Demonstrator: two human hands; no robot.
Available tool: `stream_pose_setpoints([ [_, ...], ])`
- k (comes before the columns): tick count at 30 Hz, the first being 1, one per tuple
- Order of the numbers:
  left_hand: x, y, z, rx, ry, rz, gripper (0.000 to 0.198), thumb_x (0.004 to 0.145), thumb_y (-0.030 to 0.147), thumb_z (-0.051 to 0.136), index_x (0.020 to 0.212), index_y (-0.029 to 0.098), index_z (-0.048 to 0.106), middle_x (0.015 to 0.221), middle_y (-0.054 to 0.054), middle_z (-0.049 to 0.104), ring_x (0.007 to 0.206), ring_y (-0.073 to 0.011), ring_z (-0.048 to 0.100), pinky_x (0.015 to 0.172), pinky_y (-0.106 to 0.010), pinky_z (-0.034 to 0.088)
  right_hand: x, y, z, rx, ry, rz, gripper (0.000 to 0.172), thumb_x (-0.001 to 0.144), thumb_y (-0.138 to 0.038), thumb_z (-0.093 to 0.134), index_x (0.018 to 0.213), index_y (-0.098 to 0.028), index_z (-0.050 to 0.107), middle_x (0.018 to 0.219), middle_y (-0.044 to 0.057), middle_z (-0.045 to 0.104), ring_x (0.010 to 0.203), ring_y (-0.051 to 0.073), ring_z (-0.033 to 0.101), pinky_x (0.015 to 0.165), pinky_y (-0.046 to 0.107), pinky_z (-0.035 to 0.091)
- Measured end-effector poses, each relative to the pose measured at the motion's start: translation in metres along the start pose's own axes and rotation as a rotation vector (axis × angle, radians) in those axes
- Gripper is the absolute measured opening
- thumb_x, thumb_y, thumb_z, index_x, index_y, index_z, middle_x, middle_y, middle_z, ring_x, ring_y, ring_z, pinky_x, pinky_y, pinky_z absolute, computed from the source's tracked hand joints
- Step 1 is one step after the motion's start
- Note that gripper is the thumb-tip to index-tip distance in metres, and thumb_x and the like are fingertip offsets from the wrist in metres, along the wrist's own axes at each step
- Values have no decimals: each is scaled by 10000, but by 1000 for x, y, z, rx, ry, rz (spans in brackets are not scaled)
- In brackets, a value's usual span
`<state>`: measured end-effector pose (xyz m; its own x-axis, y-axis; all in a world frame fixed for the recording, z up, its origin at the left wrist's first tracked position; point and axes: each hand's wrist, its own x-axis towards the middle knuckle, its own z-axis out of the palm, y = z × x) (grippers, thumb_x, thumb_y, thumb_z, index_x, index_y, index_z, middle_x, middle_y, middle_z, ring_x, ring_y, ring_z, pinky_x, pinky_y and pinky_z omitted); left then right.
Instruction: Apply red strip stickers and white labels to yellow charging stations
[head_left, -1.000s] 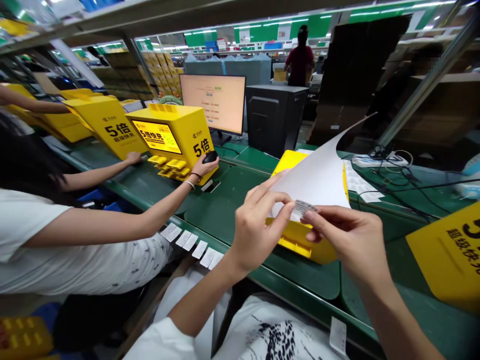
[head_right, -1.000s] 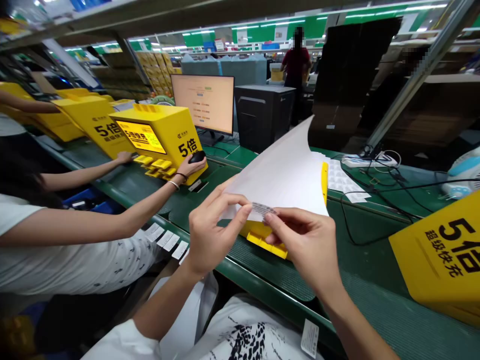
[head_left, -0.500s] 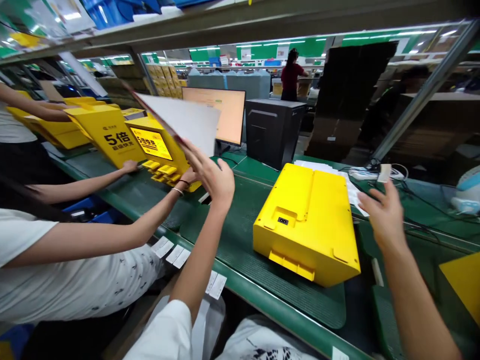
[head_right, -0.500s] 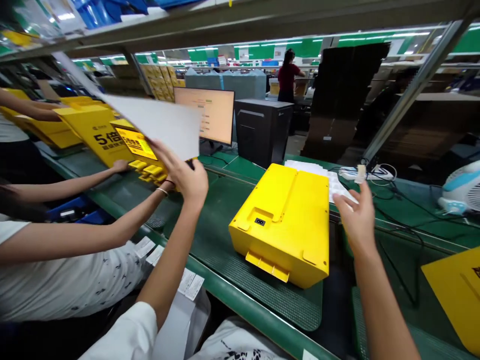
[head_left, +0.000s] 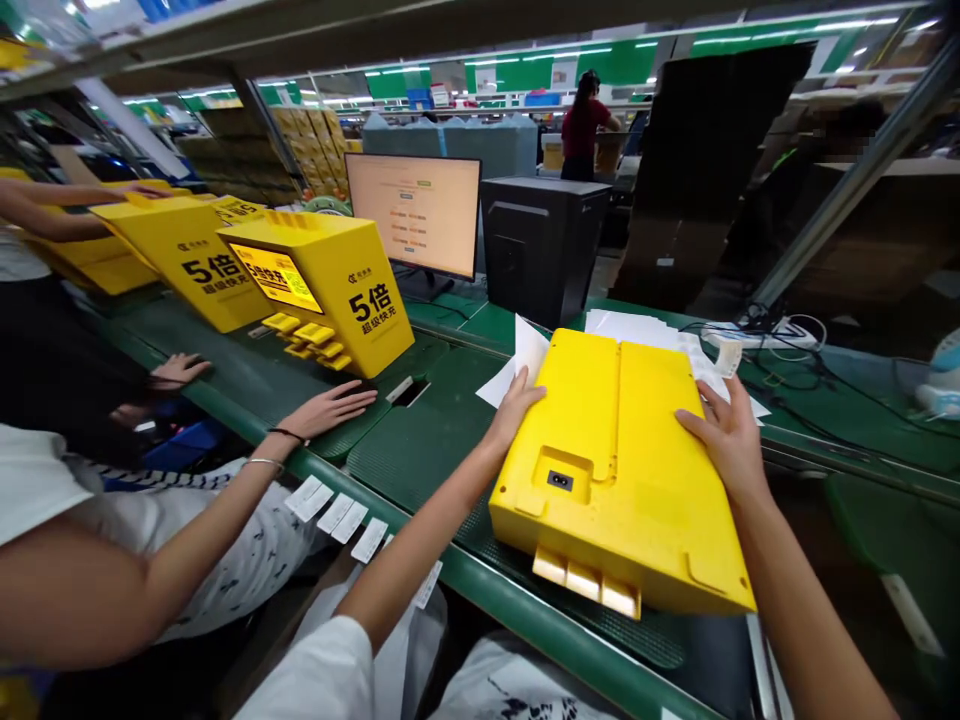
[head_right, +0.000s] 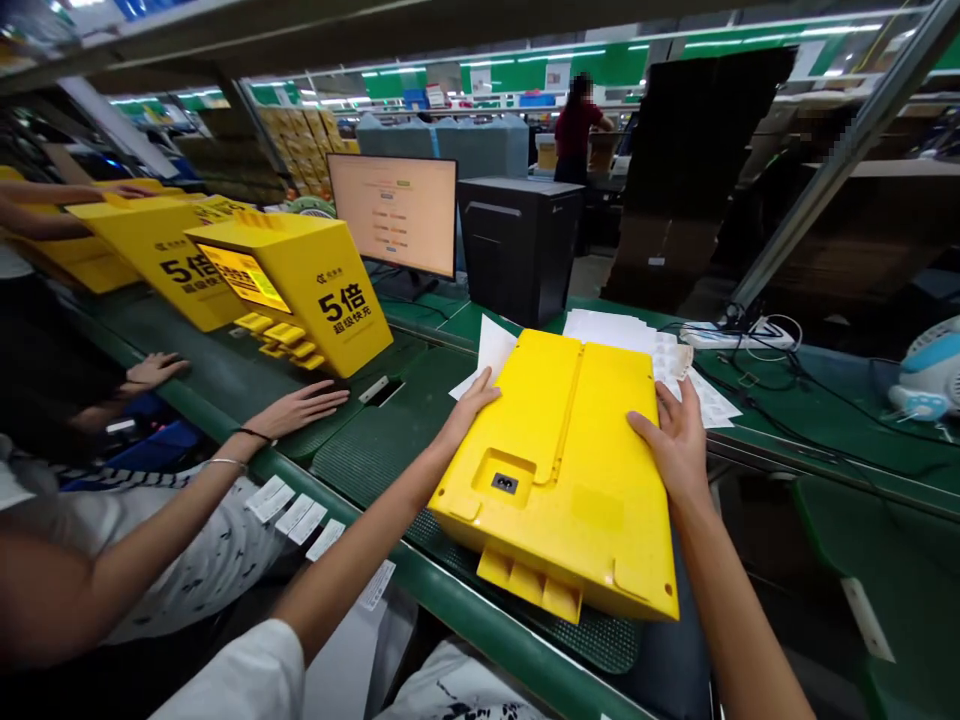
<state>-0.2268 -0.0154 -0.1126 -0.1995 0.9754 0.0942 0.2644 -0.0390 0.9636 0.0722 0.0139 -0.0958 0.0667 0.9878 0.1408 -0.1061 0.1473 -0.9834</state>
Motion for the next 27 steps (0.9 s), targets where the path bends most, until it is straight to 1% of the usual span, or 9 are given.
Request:
stream_pose_setpoints([
  [3, -3, -10, -31, 272, 96, 100, 733, 987, 589, 322, 1622, 251, 187, 1703, -34, 168, 1580, -258, 148, 1289, -456, 198, -7, -2, 2, 34, -24, 23, 1165, 634, -339, 887, 1602, -255, 244, 1597, 179, 372, 1469, 318, 402, 1182, 448, 372],
  [5, 1, -23, -54, 447, 111, 147, 790, 977, 581, 340, 1631, 202, 108, 1718, -49, 19, 1593, -242, -15, 1298, -466, 41, -9, -3, 4, 84, -36, 39, 1182, 632, -306, 888, 1604, -268, 217, 1605, 175, 362, 1471, 304, 402, 1181, 439, 376],
  [8, 8, -53, -77, 653, 53, 129, 843, 945, 588, 393, 1605, 107, 185, 1699, -171, 79, 1586, -328, 2, 1253, -613, -7, -10, -5, 6, 139, -30, 55, 1183, 645, -310, 865, 1606, -271, 174, 1621, 171, 343, 1490, 281, 373, 1181, 423, 375],
  [11, 13, -81, -78, 782, -9, 115, 819, 943, 552, 390, 1589, 82, 208, 1683, -218, 109, 1575, -376, 76, 1213, -703, 68, -10, -7, 5, 145, -22, 58, 1117, 697, -314, 823, 1601, -257, 170, 1623, 174, 346, 1486, 266, 383, 1161, 399, 402],
  [14, 13, -93, -64, 852, -48, 133, 786, 954, 504, 379, 1597, 101, 178, 1690, -203, 69, 1574, -373, 96, 1200, -723, 119, -10, -10, -6, 136, -17, 56, 1046, 736, -297, 796, 1593, -276, 195, 1621, 161, 361, 1472, 258, 407, 1142, 387, 427],
  [17, 6, -89, -39, 867, -59, 147, 757, 971, 471, 358, 1598, 95, 167, 1691, -201, 50, 1579, -361, 76, 1200, -728, 117, -11, -15, -32, 107, 23, 51, 1033, 688, -290, 812, 1567, -270, 269, 1605, 154, 394, 1467, 271, 415, 1151, 407, 419],
  [22, -15, -76, 24, 750, -94, 190, 712, 990, 464, 386, 1600, 145, 203, 1692, -170, 107, 1581, -341, 85, 1205, -734, 106, -20, -20, -79, 13, 110, 43, 984, 677, -298, 817, 1543, -270, 349, 1574, 151, 446, 1440, 300, 451, 1133, 450, 444],
  [25, -22, -75, 62, 611, -53, 184, 683, 1001, 450, 396, 1600, 174, 216, 1691, -163, 135, 1575, -355, 121, 1211, -723, 142, -23, -18, -88, -40, 185, -6, 901, 680, -310, 816, 1491, -234, 434, 1547, 159, 480, 1411, 311, 489, 1134, 452, 446],
  [27, -21, -74, 78, 497, 11, 167, 699, 998, 467, 427, 1602, 193, 210, 1696, -155, 121, 1568, -364, 153, 1229, -673, 202, -21, -17, -88, -77, 258, -62, 832, 675, -312, 831, 1429, -185, 505, 1506, 175, 521, 1364, 313, 541, 1123, 441, 459],
])
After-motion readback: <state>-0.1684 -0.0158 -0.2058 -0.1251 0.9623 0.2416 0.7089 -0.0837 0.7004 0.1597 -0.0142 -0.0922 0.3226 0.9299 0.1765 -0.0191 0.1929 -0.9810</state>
